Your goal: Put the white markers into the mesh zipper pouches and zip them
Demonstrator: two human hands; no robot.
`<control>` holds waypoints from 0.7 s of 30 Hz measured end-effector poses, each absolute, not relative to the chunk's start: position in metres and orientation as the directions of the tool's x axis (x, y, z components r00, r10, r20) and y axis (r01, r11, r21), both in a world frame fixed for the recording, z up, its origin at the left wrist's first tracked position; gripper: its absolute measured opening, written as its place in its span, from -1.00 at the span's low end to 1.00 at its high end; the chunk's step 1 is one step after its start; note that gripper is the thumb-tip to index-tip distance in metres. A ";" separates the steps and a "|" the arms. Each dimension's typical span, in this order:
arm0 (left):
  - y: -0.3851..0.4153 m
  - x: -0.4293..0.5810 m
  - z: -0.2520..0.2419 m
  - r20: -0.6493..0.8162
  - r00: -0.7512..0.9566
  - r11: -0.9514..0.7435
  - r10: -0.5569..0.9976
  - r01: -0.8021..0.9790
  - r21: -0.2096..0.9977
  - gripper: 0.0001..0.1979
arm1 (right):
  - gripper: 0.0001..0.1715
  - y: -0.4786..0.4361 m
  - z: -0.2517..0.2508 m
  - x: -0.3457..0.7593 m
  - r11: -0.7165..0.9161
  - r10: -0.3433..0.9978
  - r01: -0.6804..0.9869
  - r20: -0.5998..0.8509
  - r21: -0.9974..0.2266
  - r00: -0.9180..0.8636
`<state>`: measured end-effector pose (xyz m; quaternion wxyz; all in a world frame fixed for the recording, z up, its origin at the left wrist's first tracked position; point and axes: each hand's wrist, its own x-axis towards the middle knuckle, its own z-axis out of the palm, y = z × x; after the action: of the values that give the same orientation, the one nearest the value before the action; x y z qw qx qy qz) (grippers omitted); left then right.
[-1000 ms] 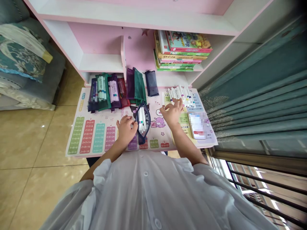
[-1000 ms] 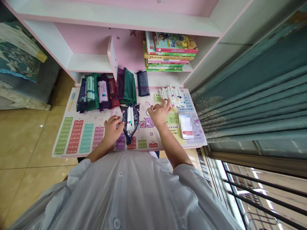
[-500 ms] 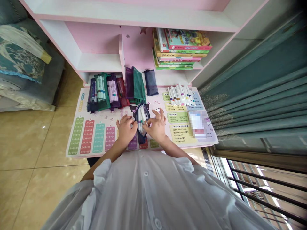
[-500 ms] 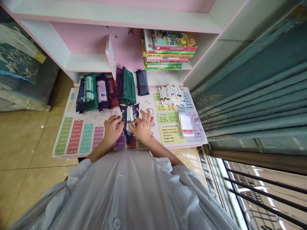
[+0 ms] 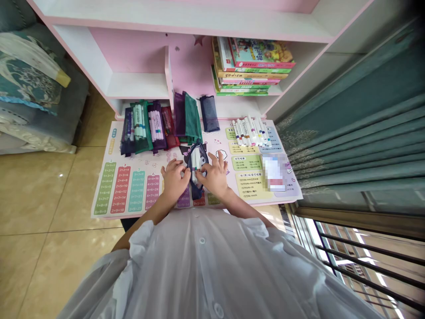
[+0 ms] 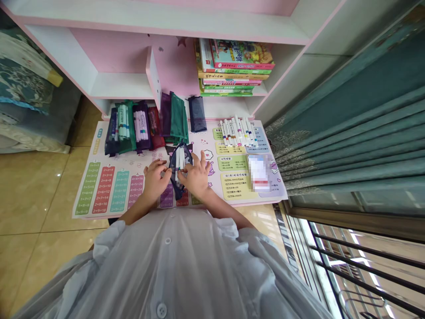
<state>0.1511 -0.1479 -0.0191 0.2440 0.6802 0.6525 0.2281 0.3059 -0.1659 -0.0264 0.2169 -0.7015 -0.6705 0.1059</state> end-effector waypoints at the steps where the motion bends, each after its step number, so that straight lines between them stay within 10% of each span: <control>1: -0.148 0.151 -0.019 -0.008 0.043 -0.029 0.999 0.772 0.635 -0.81 | -0.75 -0.163 -0.026 0.309 -0.001 0.982 0.891 0.168 -0.454 0.087; 10: -0.148 0.150 -0.017 -0.027 0.055 -0.025 0.998 0.765 0.644 -0.78 | -0.75 -0.092 -0.030 0.397 -0.282 0.888 0.916 0.283 -0.286 0.362; 21: -0.147 0.149 -0.019 -0.020 0.043 -0.020 0.999 0.763 0.646 -0.77 | -0.64 -0.049 -0.058 0.443 -0.481 0.869 0.868 0.066 -0.124 0.491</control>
<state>0.1495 -0.1475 -0.0189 0.2550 0.6754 0.6520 0.2315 0.4428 -0.0486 -0.0577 0.0702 -0.8606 -0.5045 0.0027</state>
